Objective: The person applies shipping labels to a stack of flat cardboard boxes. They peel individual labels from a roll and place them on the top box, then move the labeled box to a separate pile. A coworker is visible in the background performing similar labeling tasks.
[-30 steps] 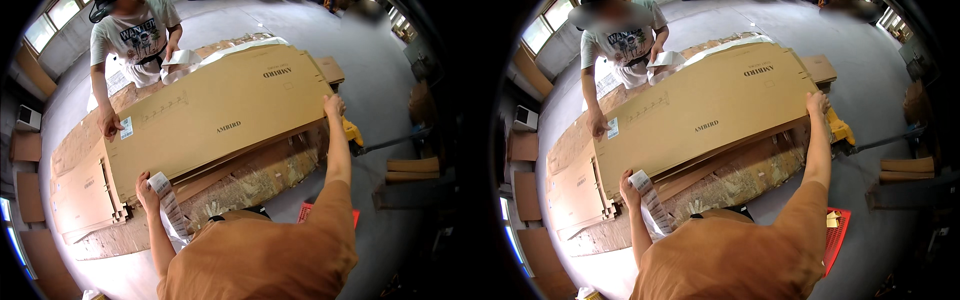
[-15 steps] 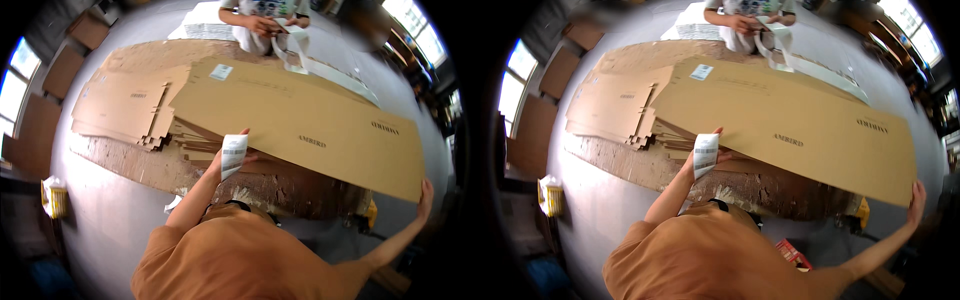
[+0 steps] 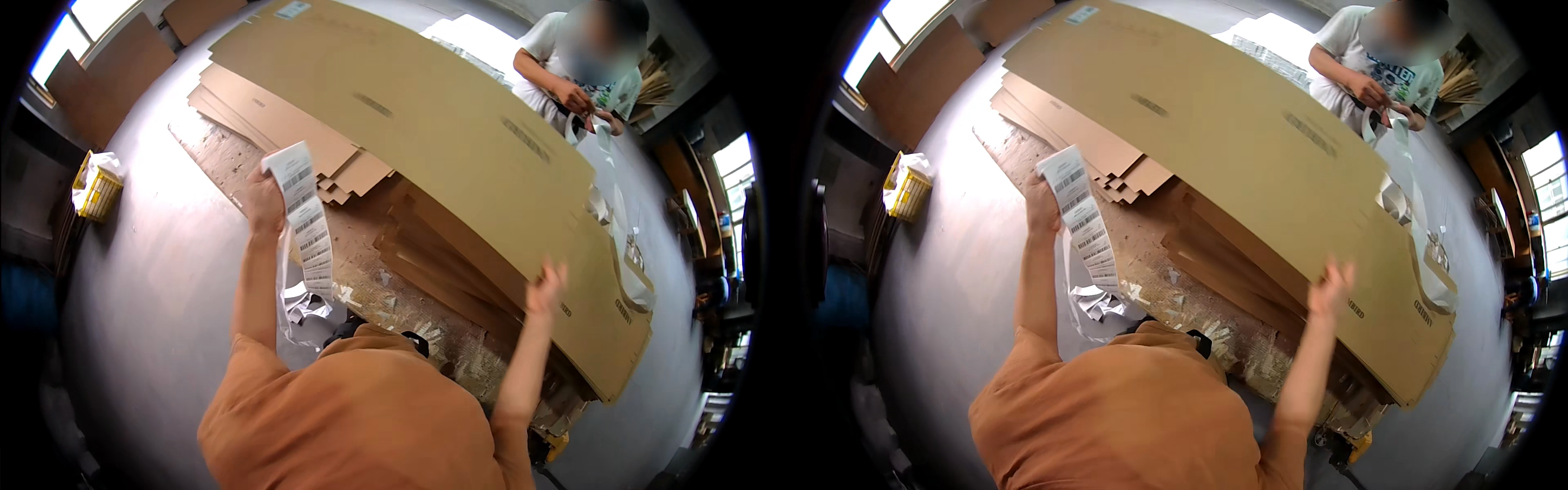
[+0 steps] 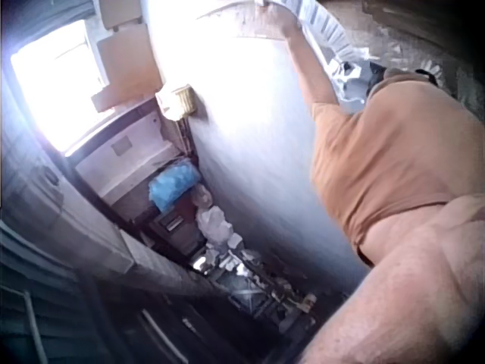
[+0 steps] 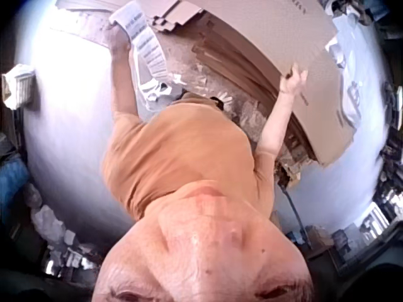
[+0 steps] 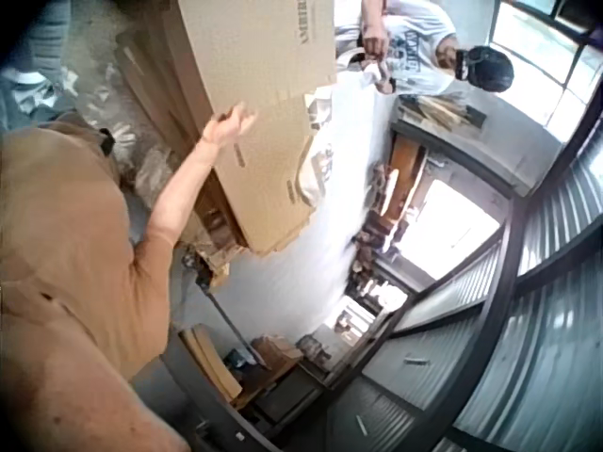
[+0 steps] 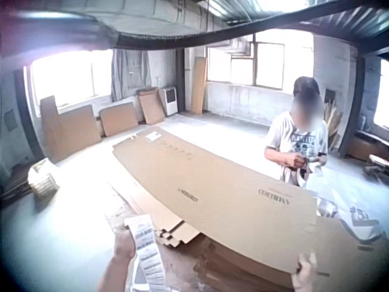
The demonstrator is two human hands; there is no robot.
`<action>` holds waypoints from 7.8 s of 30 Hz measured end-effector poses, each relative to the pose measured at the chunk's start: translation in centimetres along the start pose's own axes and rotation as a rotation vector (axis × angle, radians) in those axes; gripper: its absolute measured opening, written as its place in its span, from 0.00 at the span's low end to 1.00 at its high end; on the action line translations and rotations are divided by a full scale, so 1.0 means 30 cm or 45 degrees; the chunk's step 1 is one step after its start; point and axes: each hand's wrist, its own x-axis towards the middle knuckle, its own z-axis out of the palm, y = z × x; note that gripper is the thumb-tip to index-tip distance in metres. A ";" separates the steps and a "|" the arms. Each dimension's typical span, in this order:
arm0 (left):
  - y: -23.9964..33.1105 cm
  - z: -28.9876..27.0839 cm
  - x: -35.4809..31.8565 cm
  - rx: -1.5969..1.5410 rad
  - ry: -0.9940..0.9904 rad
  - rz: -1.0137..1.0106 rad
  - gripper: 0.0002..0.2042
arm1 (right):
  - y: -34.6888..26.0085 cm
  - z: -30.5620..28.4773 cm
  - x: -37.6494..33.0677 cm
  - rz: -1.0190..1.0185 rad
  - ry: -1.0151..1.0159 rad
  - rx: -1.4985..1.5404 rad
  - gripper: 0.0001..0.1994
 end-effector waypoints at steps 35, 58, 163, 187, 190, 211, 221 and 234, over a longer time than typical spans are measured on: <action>-0.031 0.486 -0.096 0.517 -1.075 0.209 0.16 | 0.068 0.493 -0.328 -0.186 -0.596 -0.371 0.12; -0.395 0.602 -0.021 0.967 -0.789 -0.081 0.07 | 0.142 0.433 0.474 -0.067 -0.237 -0.899 0.06; -0.427 0.773 0.046 1.123 -1.191 0.298 0.07 | 0.188 0.410 0.629 -0.155 -0.275 -1.174 0.06; -0.494 0.806 0.038 0.895 -1.448 0.403 0.09 | 0.130 0.068 0.388 -0.257 -0.187 -1.045 0.11; -0.396 0.744 -0.097 0.735 -1.277 0.313 0.13 | 0.066 -0.152 0.206 -0.356 0.051 -1.065 0.09; -0.521 0.800 -0.322 1.074 -0.886 0.200 0.09 | -0.424 -1.515 -0.064 0.073 1.324 -2.217 0.27; -0.512 0.813 -0.342 1.199 -0.748 0.103 0.13 | -0.491 -1.512 0.001 0.362 1.444 -2.230 0.31; -0.537 0.829 -0.339 1.180 -0.709 0.169 0.12 | -0.544 -1.722 0.027 -0.009 1.297 -1.988 0.26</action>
